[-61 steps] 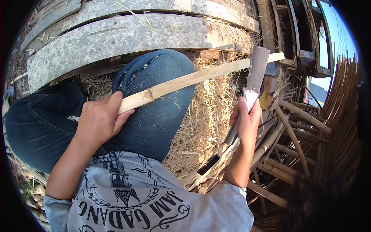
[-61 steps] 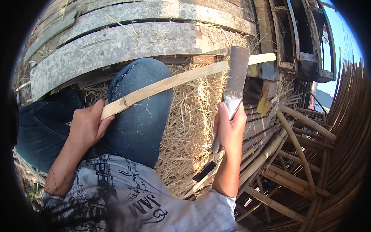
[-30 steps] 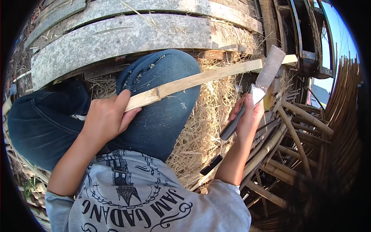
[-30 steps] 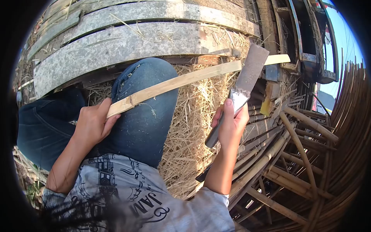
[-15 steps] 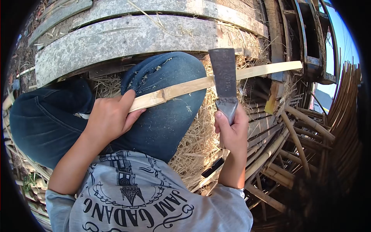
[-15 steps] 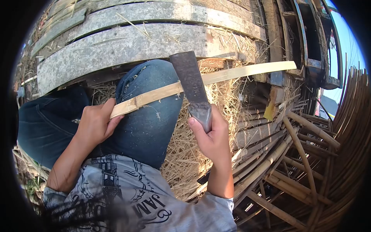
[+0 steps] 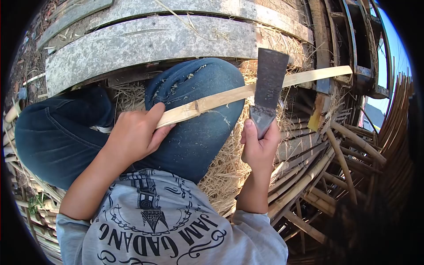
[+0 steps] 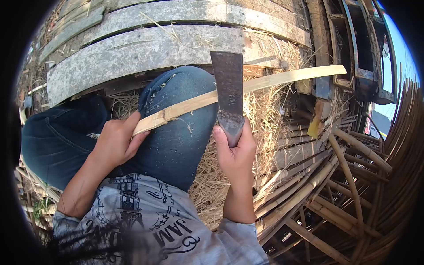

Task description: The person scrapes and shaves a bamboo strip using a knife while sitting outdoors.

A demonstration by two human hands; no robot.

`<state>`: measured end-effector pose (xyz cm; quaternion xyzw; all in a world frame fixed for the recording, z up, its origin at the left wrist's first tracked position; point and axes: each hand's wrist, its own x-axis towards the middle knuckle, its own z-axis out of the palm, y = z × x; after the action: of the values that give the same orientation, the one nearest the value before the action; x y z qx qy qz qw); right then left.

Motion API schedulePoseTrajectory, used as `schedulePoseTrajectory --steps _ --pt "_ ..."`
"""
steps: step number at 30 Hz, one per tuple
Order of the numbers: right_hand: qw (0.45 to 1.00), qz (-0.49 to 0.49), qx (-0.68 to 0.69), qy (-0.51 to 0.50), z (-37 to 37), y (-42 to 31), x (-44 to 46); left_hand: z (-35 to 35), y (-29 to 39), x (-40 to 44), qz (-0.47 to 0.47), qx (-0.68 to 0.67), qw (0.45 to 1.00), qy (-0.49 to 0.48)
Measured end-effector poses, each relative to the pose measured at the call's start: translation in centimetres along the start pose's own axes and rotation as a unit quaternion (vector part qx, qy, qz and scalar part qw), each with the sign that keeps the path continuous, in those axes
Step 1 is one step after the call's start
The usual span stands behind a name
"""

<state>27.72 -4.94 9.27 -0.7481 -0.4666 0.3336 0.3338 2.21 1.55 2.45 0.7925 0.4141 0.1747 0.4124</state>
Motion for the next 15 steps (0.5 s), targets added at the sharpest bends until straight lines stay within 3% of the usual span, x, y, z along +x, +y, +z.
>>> schedulePoseTrajectory --steps 3,6,11,15 --pt "0.996 0.015 0.085 0.033 2.4 -0.1 -0.7 -1.1 0.2 0.4 -0.031 -0.077 0.995 -0.058" --pt "0.996 -0.031 -0.019 0.085 3.4 -0.1 -0.7 -2.5 0.8 0.8 -0.086 -0.179 0.97 -0.14" --pt "0.996 -0.015 0.011 0.085 3.1 -0.4 -0.3 -1.8 0.9 0.2 -0.094 -0.24 0.952 -0.166" --pt "0.993 -0.075 -0.025 0.082 2.9 -0.5 -0.2 -1.3 1.3 -0.3 -0.095 -0.257 0.951 -0.146"
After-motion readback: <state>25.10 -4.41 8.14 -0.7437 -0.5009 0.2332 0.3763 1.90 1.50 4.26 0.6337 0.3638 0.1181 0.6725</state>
